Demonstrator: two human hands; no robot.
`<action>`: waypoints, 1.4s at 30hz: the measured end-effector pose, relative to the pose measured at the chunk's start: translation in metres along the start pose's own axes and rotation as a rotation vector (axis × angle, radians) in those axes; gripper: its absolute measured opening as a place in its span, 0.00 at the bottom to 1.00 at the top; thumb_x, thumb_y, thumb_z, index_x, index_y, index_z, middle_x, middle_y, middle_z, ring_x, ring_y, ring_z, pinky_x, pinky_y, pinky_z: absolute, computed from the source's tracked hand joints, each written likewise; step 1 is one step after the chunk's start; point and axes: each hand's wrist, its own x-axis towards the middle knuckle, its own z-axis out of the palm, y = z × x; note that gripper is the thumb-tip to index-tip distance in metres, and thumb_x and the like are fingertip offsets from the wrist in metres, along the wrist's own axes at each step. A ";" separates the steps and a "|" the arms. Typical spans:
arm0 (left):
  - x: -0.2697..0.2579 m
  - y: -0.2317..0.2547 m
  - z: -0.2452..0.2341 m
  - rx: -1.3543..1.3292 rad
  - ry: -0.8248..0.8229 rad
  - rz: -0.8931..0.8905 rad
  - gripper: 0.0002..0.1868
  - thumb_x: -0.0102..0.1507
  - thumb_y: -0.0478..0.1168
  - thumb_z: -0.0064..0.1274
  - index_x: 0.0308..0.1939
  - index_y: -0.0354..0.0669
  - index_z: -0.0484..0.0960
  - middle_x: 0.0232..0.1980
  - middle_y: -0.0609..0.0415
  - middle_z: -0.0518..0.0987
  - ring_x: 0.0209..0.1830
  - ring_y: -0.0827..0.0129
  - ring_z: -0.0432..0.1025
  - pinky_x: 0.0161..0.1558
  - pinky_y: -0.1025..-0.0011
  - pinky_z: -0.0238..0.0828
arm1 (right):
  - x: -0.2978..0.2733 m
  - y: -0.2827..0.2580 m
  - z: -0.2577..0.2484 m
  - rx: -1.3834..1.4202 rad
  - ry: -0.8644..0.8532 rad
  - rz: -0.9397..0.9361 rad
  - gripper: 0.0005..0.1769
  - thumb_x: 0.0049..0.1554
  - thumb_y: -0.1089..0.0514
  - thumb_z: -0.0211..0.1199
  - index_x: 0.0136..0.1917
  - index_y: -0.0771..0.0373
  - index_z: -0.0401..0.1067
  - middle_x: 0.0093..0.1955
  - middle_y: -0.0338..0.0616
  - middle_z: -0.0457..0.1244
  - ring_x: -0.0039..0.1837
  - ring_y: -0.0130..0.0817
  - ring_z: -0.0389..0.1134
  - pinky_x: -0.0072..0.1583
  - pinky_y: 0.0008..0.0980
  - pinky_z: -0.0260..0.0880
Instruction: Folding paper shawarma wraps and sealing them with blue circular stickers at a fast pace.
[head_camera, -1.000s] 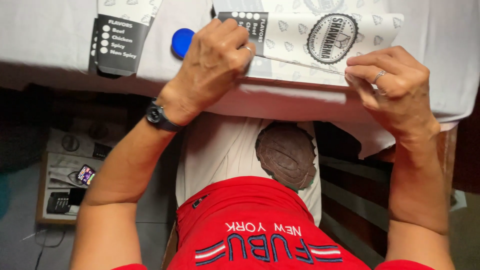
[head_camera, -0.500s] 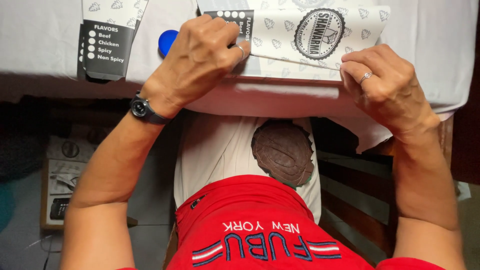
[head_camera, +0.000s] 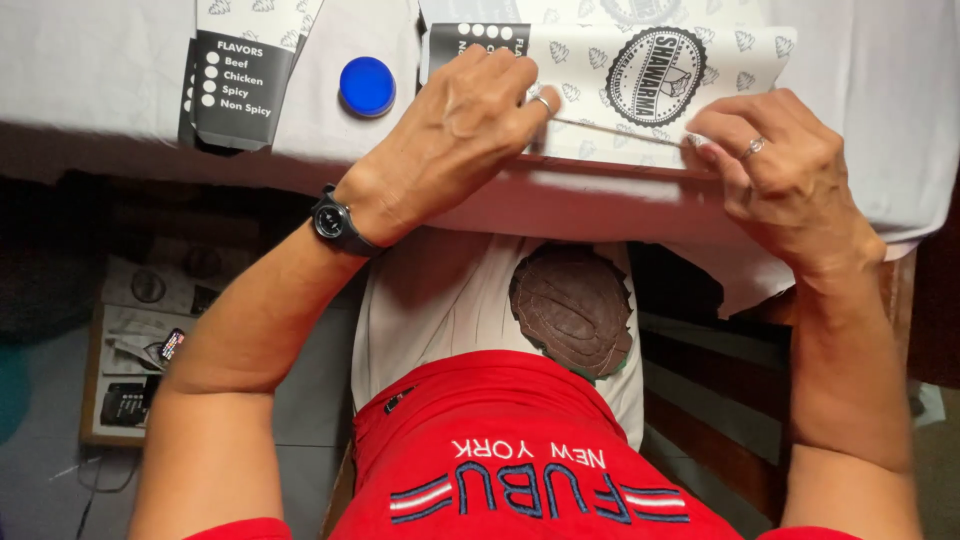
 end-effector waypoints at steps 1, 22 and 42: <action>0.000 0.000 0.001 -0.061 0.055 0.000 0.19 0.58 0.23 0.52 0.49 0.45 0.77 0.33 0.58 0.69 0.30 0.65 0.66 0.31 0.67 0.59 | -0.003 0.002 0.002 -0.049 -0.016 0.017 0.13 0.69 0.70 0.72 0.64 0.59 0.78 0.56 0.50 0.71 0.52 0.45 0.70 0.51 0.37 0.71; -0.025 0.066 0.043 -0.555 0.142 -0.405 0.14 0.56 0.33 0.65 0.42 0.47 0.78 0.40 0.48 0.75 0.38 0.53 0.66 0.36 0.56 0.55 | 0.247 -0.093 0.067 0.482 -0.302 -0.254 0.19 0.59 0.51 0.71 0.58 0.64 0.75 0.64 0.66 0.62 0.62 0.61 0.66 0.62 0.50 0.63; -0.014 0.058 0.027 -0.014 -0.155 -0.324 0.33 0.63 0.41 0.55 0.71 0.68 0.63 0.57 0.59 0.67 0.59 0.56 0.63 0.70 0.37 0.47 | 0.188 -0.016 0.056 0.708 -0.167 -0.138 0.13 0.66 0.74 0.68 0.64 0.73 0.77 0.67 0.60 0.69 0.64 0.47 0.71 0.66 0.39 0.69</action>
